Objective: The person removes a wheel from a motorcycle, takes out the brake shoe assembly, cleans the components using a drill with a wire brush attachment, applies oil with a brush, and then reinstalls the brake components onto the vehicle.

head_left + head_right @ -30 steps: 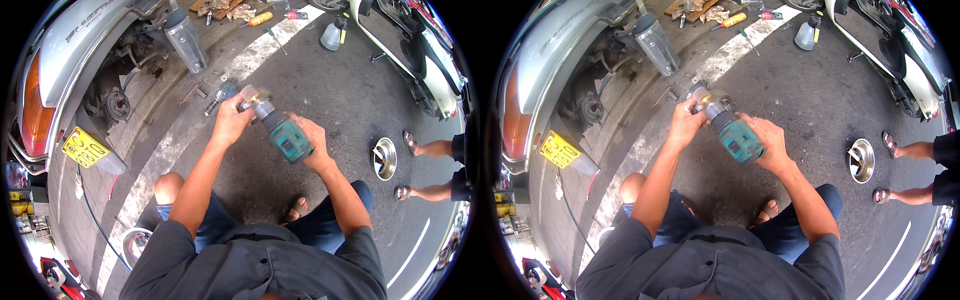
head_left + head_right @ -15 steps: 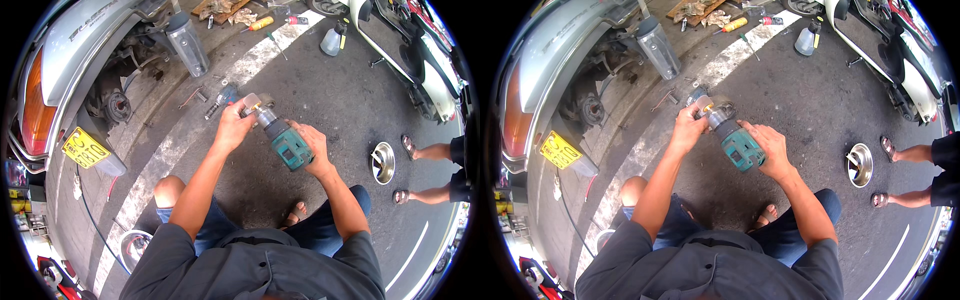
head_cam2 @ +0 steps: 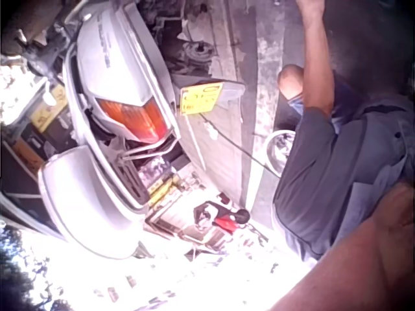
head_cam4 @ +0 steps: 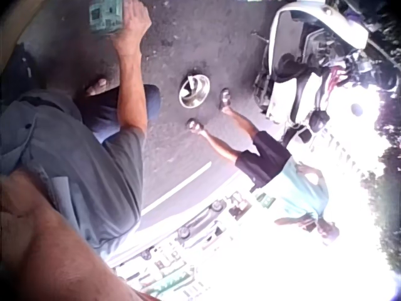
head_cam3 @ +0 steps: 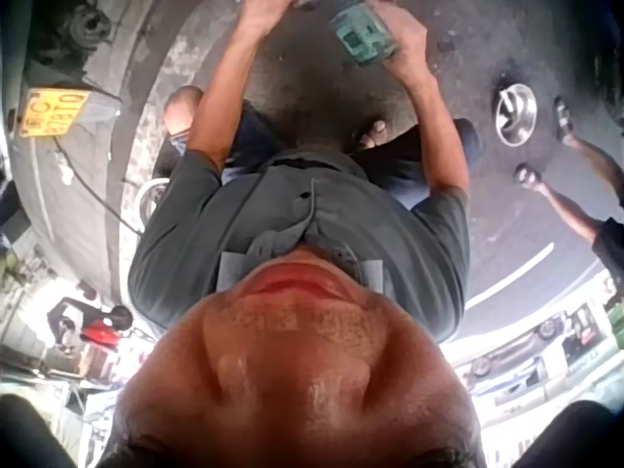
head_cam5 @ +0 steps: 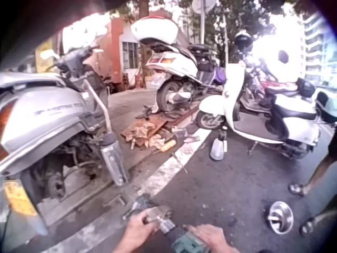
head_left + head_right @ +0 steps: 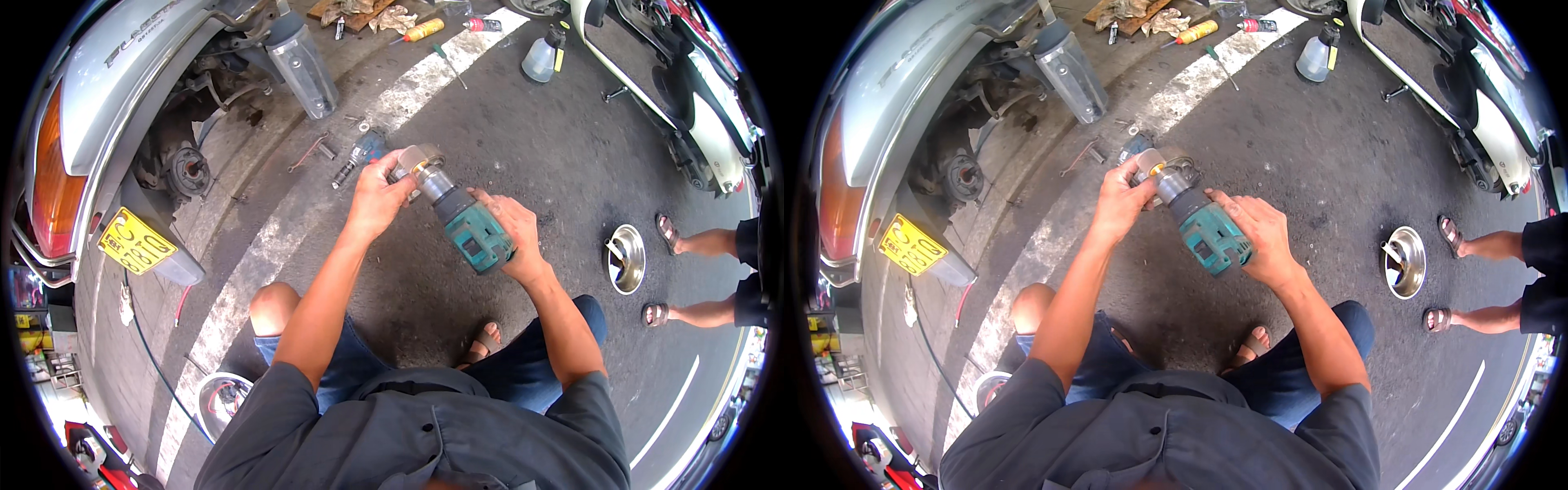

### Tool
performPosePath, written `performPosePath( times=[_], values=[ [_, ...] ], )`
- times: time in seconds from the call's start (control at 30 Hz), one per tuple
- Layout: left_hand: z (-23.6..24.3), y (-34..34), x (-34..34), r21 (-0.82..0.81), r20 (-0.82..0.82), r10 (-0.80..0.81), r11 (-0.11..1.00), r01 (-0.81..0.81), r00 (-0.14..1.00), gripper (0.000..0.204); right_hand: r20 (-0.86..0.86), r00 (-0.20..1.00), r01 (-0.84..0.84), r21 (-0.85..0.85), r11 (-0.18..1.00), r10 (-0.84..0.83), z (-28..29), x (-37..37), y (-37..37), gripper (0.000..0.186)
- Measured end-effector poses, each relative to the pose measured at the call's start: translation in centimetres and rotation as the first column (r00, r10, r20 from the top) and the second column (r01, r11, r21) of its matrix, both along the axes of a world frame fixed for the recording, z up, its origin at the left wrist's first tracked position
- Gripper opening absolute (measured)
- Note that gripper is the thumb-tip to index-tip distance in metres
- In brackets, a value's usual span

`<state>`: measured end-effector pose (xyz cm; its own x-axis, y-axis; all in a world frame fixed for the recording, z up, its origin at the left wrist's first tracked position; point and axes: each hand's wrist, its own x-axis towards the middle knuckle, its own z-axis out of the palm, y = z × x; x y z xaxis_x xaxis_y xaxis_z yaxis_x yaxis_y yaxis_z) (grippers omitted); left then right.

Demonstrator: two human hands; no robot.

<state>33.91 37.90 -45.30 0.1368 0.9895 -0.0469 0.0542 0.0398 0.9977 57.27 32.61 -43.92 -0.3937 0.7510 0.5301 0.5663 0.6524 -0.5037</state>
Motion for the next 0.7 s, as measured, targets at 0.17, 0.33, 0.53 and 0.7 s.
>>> performPosePath(
  times=[0.17,0.33,0.53,0.7],
  values=[
    [-0.7,-0.2,0.6,0.041,-0.037,-0.025,0.999,0.027,0.999,0.035,0.036,0.999,0.011,-0.052,0.999,-0.009,0.4,0.2,-0.1,0.060],
    [-0.3,0.1,0.7,0.003,0.002,0.005,1.000,-0.005,1.000,0.037,-0.046,0.994,0.095,-0.008,0.995,-0.095,-0.8,1.6,0.6,0.055],
    [-0.9,0.3,0.8,0.019,-0.020,0.002,1.000,-0.002,1.000,0.041,-0.002,0.999,0.034,0.032,0.999,-0.034,-0.5,0.9,0.4,0.054],
    [-0.2,0.0,0.8,0.009,0.038,-0.019,1.000,0.019,0.999,0.038,-0.005,1.000,0.006,0.017,1.000,-0.006,-0.1,0.9,0.2,0.056]
  ],
)
